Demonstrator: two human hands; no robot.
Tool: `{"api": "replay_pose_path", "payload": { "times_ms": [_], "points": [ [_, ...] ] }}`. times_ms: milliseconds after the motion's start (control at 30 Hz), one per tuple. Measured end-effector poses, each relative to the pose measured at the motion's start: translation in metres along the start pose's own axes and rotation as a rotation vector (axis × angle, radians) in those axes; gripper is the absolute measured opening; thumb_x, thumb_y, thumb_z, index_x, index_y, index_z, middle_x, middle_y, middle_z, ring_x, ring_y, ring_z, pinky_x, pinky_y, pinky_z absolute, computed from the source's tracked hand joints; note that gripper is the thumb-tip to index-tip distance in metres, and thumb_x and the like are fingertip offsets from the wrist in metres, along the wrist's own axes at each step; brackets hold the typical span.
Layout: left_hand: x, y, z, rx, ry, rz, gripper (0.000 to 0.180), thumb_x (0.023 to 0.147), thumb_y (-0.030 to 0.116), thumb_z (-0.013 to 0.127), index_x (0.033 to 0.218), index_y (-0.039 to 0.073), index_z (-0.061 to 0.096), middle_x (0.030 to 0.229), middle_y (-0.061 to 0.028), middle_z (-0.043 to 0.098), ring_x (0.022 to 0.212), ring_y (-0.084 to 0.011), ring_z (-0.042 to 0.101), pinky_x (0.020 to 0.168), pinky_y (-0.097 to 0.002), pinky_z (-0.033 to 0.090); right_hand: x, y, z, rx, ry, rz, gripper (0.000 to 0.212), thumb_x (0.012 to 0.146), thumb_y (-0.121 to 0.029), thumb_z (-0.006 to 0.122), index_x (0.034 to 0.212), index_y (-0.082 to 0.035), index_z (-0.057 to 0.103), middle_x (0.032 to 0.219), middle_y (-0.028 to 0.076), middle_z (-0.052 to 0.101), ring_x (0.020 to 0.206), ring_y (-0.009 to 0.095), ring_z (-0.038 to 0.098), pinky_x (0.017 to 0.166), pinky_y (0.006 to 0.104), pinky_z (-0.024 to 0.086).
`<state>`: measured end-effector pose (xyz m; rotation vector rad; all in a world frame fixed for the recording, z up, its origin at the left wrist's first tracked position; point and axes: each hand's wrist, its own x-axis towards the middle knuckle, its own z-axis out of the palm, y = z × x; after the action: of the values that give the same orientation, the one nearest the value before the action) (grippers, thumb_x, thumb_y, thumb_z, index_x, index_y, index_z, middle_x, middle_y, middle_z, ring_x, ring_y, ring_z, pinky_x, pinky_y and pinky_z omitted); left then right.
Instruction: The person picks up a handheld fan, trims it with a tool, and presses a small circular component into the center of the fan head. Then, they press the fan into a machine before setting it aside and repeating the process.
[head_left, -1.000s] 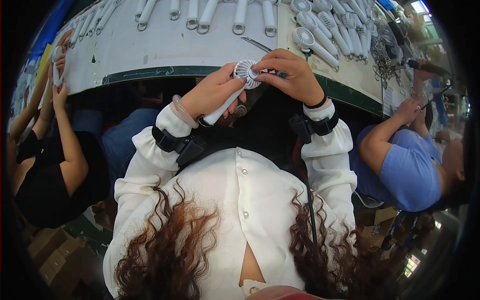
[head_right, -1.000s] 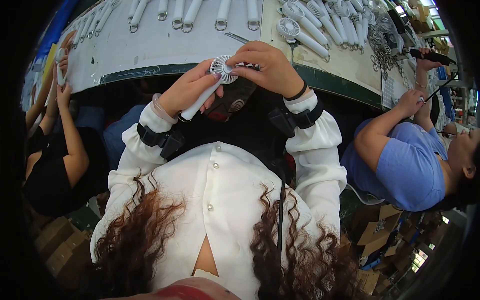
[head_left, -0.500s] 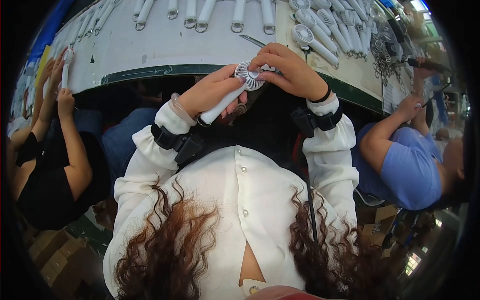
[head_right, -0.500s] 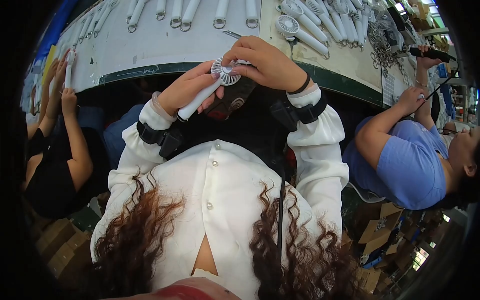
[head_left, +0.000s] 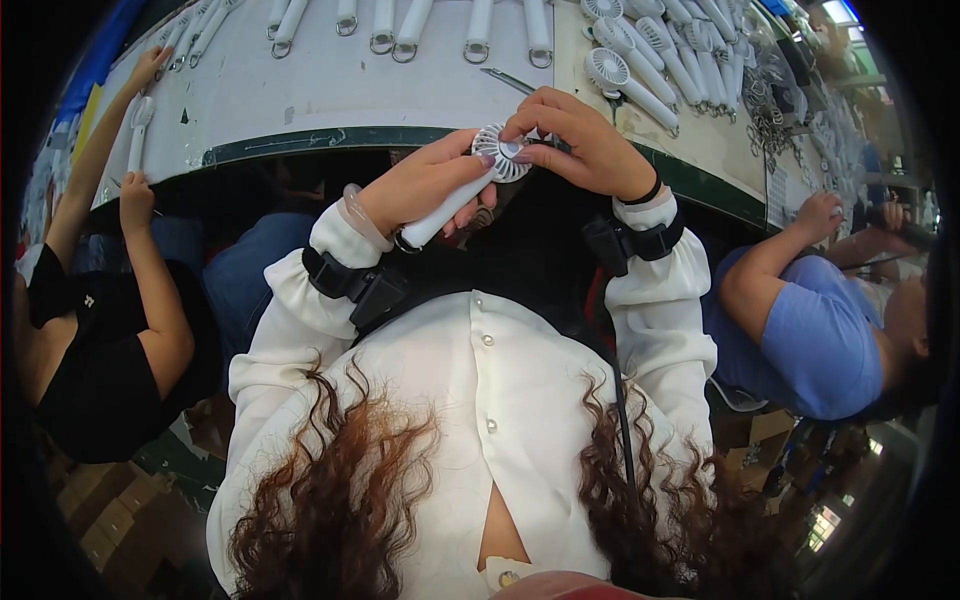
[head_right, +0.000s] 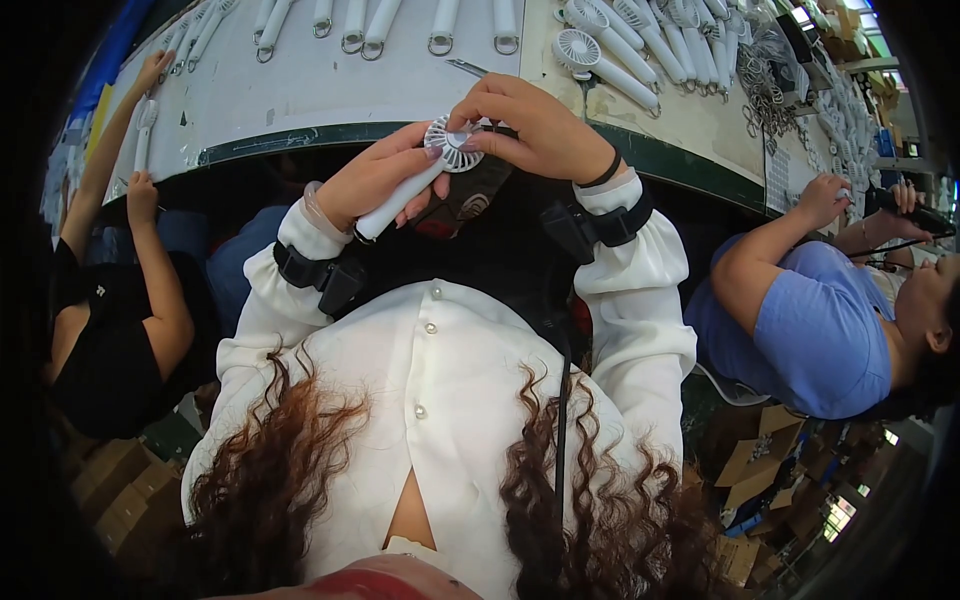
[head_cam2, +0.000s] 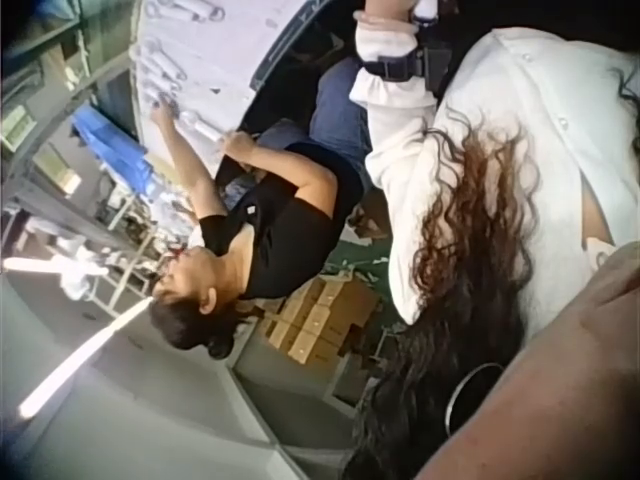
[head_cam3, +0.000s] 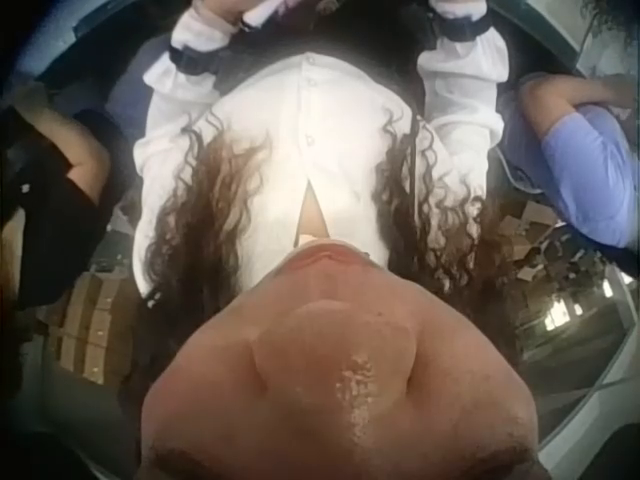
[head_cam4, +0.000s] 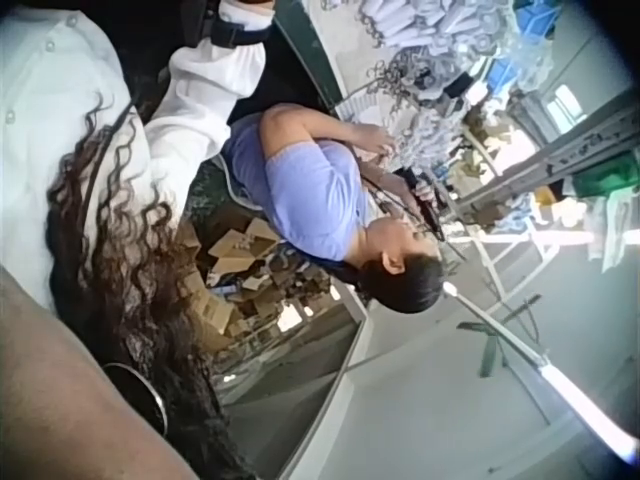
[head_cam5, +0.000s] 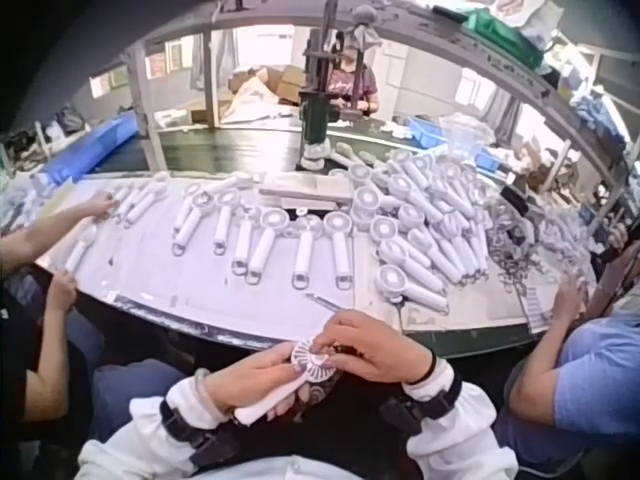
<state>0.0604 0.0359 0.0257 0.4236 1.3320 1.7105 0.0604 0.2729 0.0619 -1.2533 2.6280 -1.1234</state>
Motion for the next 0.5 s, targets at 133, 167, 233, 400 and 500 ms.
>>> {"api": "replay_pose_path", "payload": {
  "times_ms": [133,167,233,400,500],
  "points": [
    [0.0005,-0.0004,0.0017,0.062,0.032,0.001,0.028,0.102,0.022,0.039,0.125,0.005,0.042,0.082,-0.005,0.06,0.053,-0.0076,0.053,0.045,-0.02,0.045,0.0005,0.0014,-0.0004,0.001,-0.003,-0.002,0.018,0.084,-0.006,0.066,0.102,-0.006,0.064,0.093,0.008,0.057,0.088,0.023,0.056,0.077,0.0308,0.045],
    [0.0013,-0.0014,0.0016,0.077,0.041,0.011,0.028,0.102,0.022,0.039,0.125,0.005,0.042,0.081,-0.0047,0.06,0.054,-0.0076,0.054,0.045,-0.02,0.045,0.0006,0.0021,-0.0005,-0.003,-0.001,-0.009,0.018,0.084,-0.006,0.067,0.101,-0.006,0.064,0.093,0.008,0.057,0.088,0.023,0.056,0.077,0.0308,0.045],
    [0.0017,-0.0021,0.0017,0.095,0.052,0.023,0.029,0.102,0.022,0.039,0.126,0.005,0.042,0.081,-0.0043,0.059,0.054,-0.0077,0.054,0.045,-0.02,0.045,0.0014,0.0027,-0.0007,-0.007,0.002,-0.019,0.017,0.083,-0.006,0.067,0.1,-0.005,0.065,0.092,0.007,0.058,0.087,0.023,0.056,0.077,0.0307,0.045],
    [0.0036,-0.0053,0.0029,0.163,0.112,0.072,0.026,0.102,0.023,0.042,0.12,0.005,0.043,0.078,-0.0037,0.058,0.052,-0.0081,0.054,0.046,-0.0206,0.045,0.005,0.001,-0.0011,-0.021,0.014,-0.012,0.017,0.081,-0.007,0.071,0.097,-0.006,0.066,0.092,0.008,0.058,0.087,0.023,0.057,0.076,0.0311,0.045],
    [0.0073,-0.0054,0.0055,0.232,0.169,0.095,0.024,0.101,0.023,0.045,0.115,0.004,0.044,0.077,-0.0035,0.057,0.051,-0.0081,0.054,0.047,-0.0208,0.045,0.0069,-0.0028,-0.0031,-0.05,0.028,-0.018,0.018,0.08,-0.008,0.073,0.096,-0.006,0.066,0.092,0.008,0.059,0.087,0.023,0.057,0.076,0.0313,0.045]
  ]
}}
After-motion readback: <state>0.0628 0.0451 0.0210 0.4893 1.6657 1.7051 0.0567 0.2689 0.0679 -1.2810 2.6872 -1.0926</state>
